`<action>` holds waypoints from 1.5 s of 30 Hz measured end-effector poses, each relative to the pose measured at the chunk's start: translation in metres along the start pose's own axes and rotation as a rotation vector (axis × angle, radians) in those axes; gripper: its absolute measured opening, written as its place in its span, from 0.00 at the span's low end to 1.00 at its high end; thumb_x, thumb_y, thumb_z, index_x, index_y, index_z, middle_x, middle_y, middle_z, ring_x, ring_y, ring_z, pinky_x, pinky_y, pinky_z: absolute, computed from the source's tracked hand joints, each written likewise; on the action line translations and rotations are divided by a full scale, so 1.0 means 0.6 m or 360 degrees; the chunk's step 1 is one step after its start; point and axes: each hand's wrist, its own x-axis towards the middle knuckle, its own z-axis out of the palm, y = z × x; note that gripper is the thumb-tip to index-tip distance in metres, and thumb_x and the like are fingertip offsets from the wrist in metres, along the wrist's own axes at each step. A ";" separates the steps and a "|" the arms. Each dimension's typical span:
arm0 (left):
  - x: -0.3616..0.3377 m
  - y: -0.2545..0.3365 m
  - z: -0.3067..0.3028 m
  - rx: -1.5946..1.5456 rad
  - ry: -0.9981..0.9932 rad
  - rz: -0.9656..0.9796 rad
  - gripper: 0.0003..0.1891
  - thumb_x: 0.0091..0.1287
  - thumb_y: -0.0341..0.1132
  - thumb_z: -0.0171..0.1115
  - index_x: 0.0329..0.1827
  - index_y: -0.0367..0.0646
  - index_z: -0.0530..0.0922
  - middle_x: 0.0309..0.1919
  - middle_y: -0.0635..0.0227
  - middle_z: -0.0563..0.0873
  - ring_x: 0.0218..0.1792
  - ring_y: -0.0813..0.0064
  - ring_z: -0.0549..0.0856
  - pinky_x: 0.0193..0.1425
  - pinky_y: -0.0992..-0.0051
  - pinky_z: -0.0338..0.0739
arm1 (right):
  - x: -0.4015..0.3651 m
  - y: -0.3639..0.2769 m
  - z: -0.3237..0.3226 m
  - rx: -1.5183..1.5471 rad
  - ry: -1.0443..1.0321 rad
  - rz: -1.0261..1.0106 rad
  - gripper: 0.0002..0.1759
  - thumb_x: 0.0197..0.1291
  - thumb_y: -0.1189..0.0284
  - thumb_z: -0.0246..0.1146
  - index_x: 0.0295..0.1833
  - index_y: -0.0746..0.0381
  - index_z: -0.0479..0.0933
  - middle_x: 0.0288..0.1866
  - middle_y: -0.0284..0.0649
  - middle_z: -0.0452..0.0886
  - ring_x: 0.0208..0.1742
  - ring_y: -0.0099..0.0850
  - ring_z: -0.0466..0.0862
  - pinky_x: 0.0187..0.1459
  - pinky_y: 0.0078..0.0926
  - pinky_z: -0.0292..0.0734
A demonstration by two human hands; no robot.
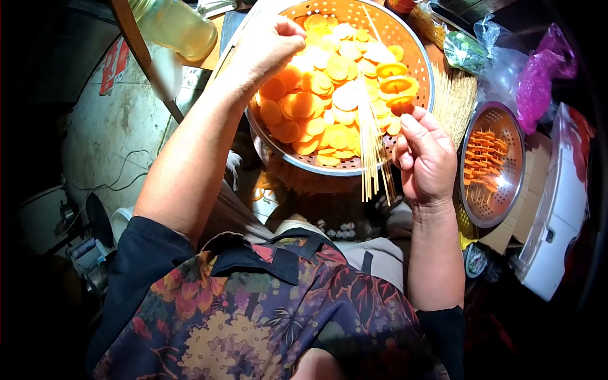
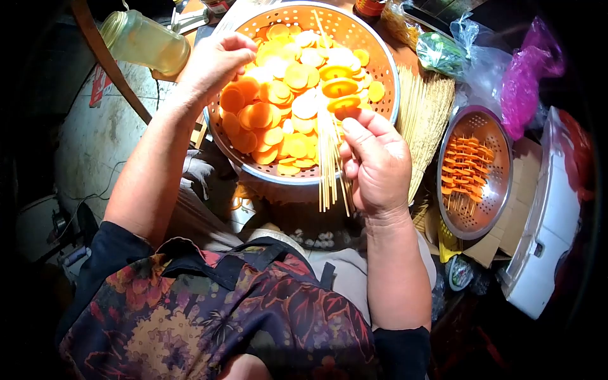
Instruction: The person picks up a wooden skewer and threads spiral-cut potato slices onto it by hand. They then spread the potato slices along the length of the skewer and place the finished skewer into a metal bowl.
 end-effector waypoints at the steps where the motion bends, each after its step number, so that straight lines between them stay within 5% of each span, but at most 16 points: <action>1: -0.003 0.000 -0.001 0.0374 -0.0110 -0.0008 0.07 0.58 0.34 0.63 0.36 0.41 0.81 0.29 0.71 0.83 0.30 0.81 0.81 0.37 0.80 0.75 | -0.001 0.001 0.007 -0.0021 0.0026 0.0010 0.09 0.61 0.75 0.57 0.46 0.66 0.75 0.23 0.29 0.75 0.17 0.10 0.67 0.16 0.04 0.61; 3: -0.007 -0.002 0.007 0.0846 -0.0274 0.0050 0.09 0.56 0.37 0.65 0.34 0.40 0.83 0.27 0.68 0.85 0.30 0.81 0.81 0.39 0.77 0.76 | -0.002 0.001 0.012 -0.0056 0.0027 0.0024 0.10 0.62 0.76 0.56 0.47 0.67 0.74 0.24 0.29 0.74 0.17 0.11 0.67 0.16 0.04 0.61; 7: -0.031 0.002 0.036 0.1396 -0.0398 -0.0010 0.18 0.49 0.43 0.72 0.38 0.42 0.82 0.34 0.55 0.84 0.39 0.60 0.84 0.45 0.68 0.77 | -0.004 0.003 0.011 -0.0096 0.0013 0.0035 0.10 0.62 0.76 0.56 0.48 0.68 0.73 0.26 0.28 0.74 0.19 0.11 0.70 0.17 0.05 0.61; 14: -0.030 -0.003 0.048 0.1452 -0.0397 0.0093 0.14 0.52 0.36 0.68 0.42 0.46 0.80 0.36 0.56 0.84 0.40 0.59 0.83 0.47 0.67 0.77 | -0.010 0.005 0.015 -0.0166 0.0054 0.0038 0.09 0.60 0.75 0.58 0.45 0.66 0.75 0.27 0.29 0.76 0.21 0.11 0.70 0.18 0.05 0.63; 22: -0.046 0.011 0.067 0.1795 -0.0446 0.0366 0.16 0.54 0.42 0.65 0.47 0.55 0.79 0.45 0.62 0.79 0.50 0.64 0.78 0.53 0.64 0.73 | -0.013 0.005 0.013 -0.0173 0.0037 0.0058 0.10 0.61 0.75 0.57 0.47 0.66 0.75 0.27 0.29 0.76 0.21 0.11 0.70 0.18 0.04 0.63; 32: -0.028 -0.012 0.076 0.1531 -0.0513 0.0422 0.13 0.52 0.37 0.65 0.39 0.42 0.81 0.42 0.57 0.79 0.46 0.60 0.79 0.49 0.67 0.75 | -0.014 -0.001 0.006 -0.0145 0.0018 0.0065 0.09 0.61 0.75 0.57 0.46 0.66 0.75 0.26 0.29 0.75 0.20 0.11 0.70 0.18 0.04 0.63; 36: -0.017 0.006 0.059 0.1440 -0.0491 0.0210 0.12 0.53 0.37 0.62 0.35 0.36 0.80 0.31 0.54 0.83 0.35 0.61 0.83 0.42 0.67 0.77 | -0.017 -0.001 0.006 -0.0161 0.0010 0.0069 0.09 0.61 0.75 0.57 0.46 0.66 0.75 0.27 0.29 0.75 0.20 0.11 0.70 0.18 0.04 0.63; 38: -0.011 0.014 0.039 0.1009 -0.0427 -0.0120 0.14 0.54 0.39 0.62 0.33 0.34 0.80 0.25 0.56 0.82 0.28 0.67 0.83 0.37 0.69 0.76 | -0.019 -0.003 0.009 -0.0189 -0.0001 0.0071 0.08 0.61 0.75 0.57 0.45 0.66 0.75 0.27 0.29 0.75 0.20 0.11 0.70 0.18 0.05 0.63; 40: 0.004 0.005 0.021 0.0902 -0.0288 -0.0085 0.14 0.55 0.41 0.62 0.28 0.36 0.78 0.20 0.66 0.79 0.23 0.79 0.78 0.29 0.76 0.73 | -0.022 -0.001 0.008 -0.0208 -0.0005 0.0092 0.08 0.61 0.75 0.57 0.45 0.66 0.75 0.27 0.29 0.75 0.20 0.11 0.70 0.18 0.05 0.63; 45: -0.009 0.018 0.021 0.0050 -0.0214 -0.0546 0.04 0.60 0.32 0.61 0.33 0.41 0.77 0.24 0.70 0.81 0.24 0.82 0.80 0.28 0.84 0.76 | -0.024 0.003 0.008 -0.0303 -0.0114 0.0173 0.08 0.61 0.75 0.57 0.44 0.66 0.75 0.27 0.29 0.76 0.20 0.11 0.71 0.18 0.05 0.64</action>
